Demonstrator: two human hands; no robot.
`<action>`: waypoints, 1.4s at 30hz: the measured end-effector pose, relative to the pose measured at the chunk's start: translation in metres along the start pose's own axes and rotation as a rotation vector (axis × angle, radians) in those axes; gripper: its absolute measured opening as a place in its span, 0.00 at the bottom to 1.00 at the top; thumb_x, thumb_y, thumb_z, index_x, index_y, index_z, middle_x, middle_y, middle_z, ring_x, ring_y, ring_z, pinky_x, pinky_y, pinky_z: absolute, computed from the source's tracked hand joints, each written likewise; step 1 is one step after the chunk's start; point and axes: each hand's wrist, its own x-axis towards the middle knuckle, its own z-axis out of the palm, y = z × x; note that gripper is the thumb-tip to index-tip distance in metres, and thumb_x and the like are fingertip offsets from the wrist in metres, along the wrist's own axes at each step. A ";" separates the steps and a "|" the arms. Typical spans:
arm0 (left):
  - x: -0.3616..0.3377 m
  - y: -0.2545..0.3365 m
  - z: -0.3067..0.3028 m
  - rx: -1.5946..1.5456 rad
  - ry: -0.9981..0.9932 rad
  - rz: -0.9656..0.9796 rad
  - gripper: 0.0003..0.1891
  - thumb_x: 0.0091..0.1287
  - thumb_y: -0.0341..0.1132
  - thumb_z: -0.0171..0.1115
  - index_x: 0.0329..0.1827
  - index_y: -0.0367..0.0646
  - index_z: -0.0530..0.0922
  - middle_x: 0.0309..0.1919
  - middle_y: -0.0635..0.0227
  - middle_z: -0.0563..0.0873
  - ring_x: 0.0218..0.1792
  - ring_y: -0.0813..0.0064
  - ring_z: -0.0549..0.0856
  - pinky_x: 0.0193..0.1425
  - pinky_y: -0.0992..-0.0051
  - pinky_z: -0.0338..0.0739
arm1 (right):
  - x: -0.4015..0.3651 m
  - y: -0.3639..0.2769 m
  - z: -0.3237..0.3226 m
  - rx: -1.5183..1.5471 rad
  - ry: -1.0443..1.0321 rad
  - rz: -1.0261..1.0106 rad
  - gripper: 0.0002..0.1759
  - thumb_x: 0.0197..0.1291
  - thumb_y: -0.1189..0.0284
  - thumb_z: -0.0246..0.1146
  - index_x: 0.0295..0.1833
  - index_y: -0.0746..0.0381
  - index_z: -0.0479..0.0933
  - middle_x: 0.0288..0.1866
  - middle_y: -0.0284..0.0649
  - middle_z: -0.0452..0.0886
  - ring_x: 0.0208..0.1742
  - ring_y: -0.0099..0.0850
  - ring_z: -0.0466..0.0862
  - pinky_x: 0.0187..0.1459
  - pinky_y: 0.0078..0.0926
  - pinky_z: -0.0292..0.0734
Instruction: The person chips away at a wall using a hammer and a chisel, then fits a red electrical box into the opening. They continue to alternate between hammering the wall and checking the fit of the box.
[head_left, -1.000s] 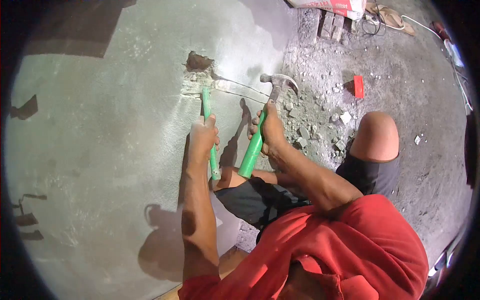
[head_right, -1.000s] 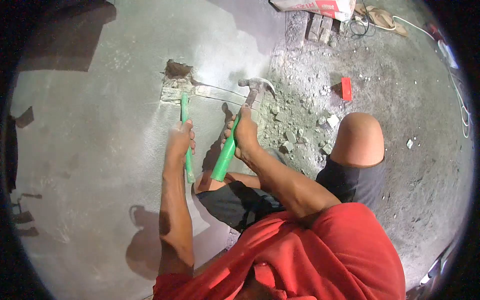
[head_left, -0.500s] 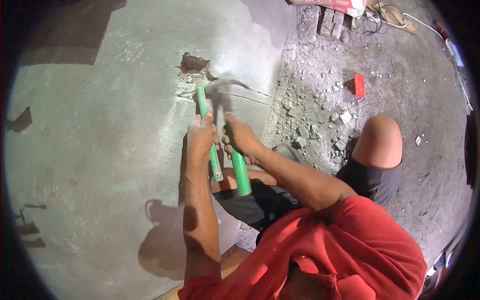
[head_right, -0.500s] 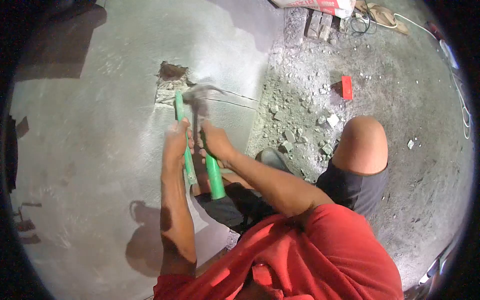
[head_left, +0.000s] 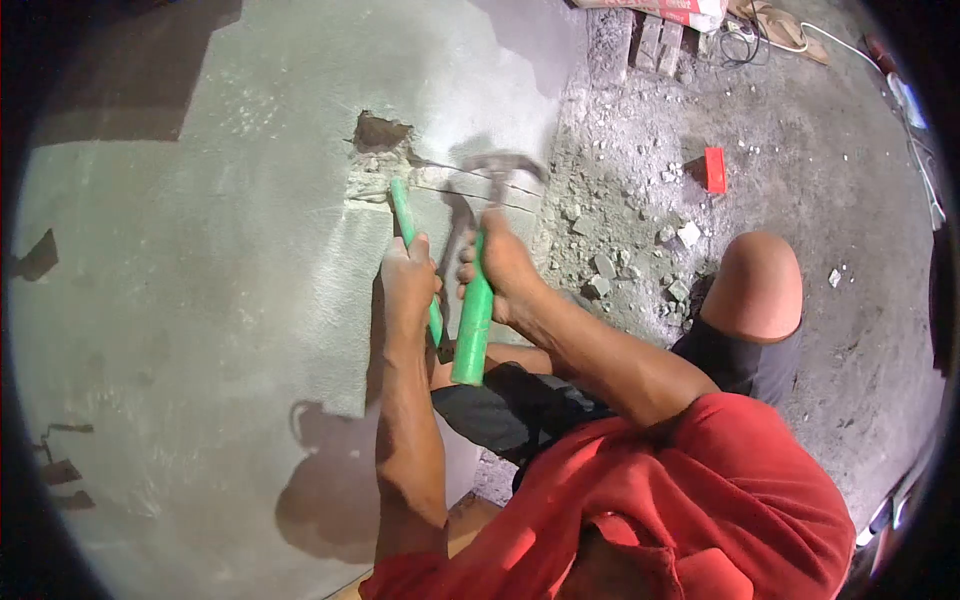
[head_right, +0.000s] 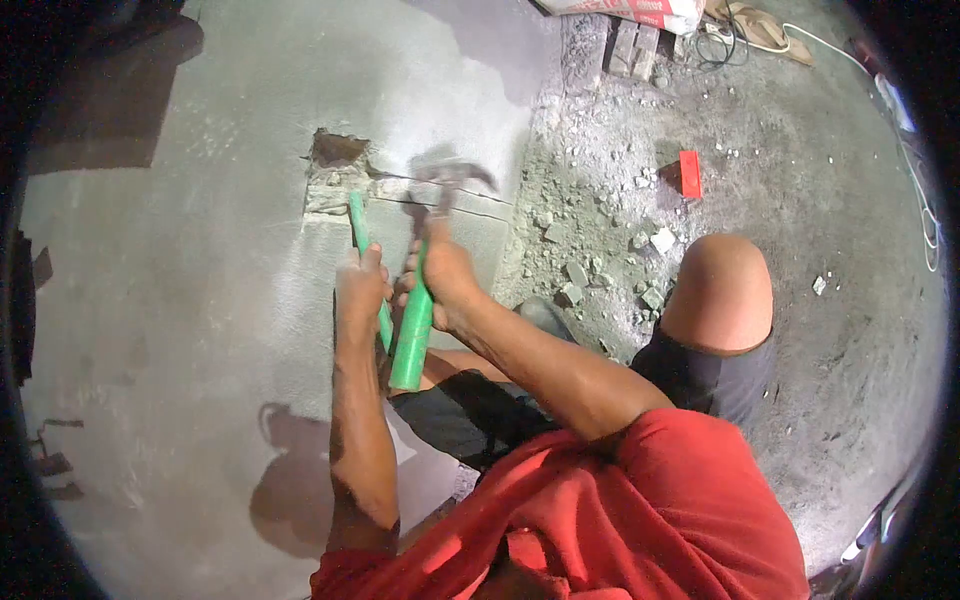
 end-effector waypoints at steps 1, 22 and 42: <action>0.000 0.000 0.000 0.002 -0.002 -0.001 0.13 0.74 0.42 0.54 0.41 0.39 0.72 0.23 0.70 0.73 0.15 0.77 0.72 0.15 0.71 0.67 | 0.005 -0.007 0.002 -0.085 -0.153 0.142 0.24 0.71 0.43 0.50 0.40 0.54 0.66 0.22 0.25 0.67 0.17 0.21 0.67 0.21 0.30 0.71; -0.013 0.018 -0.001 -0.218 -0.046 -0.048 0.14 0.74 0.41 0.55 0.42 0.36 0.74 0.24 0.69 0.75 0.18 0.78 0.73 0.19 0.72 0.68 | 0.016 -0.006 0.009 -0.154 -0.286 0.227 0.25 0.71 0.42 0.50 0.41 0.55 0.66 0.22 0.26 0.66 0.16 0.21 0.68 0.20 0.29 0.73; 0.010 0.000 0.002 -0.150 -0.021 0.003 0.12 0.75 0.41 0.54 0.42 0.39 0.73 0.23 0.71 0.72 0.17 0.77 0.73 0.18 0.73 0.68 | 0.011 -0.007 0.005 -0.075 -0.320 0.248 0.24 0.73 0.44 0.47 0.40 0.55 0.66 0.22 0.27 0.68 0.15 0.23 0.67 0.20 0.29 0.73</action>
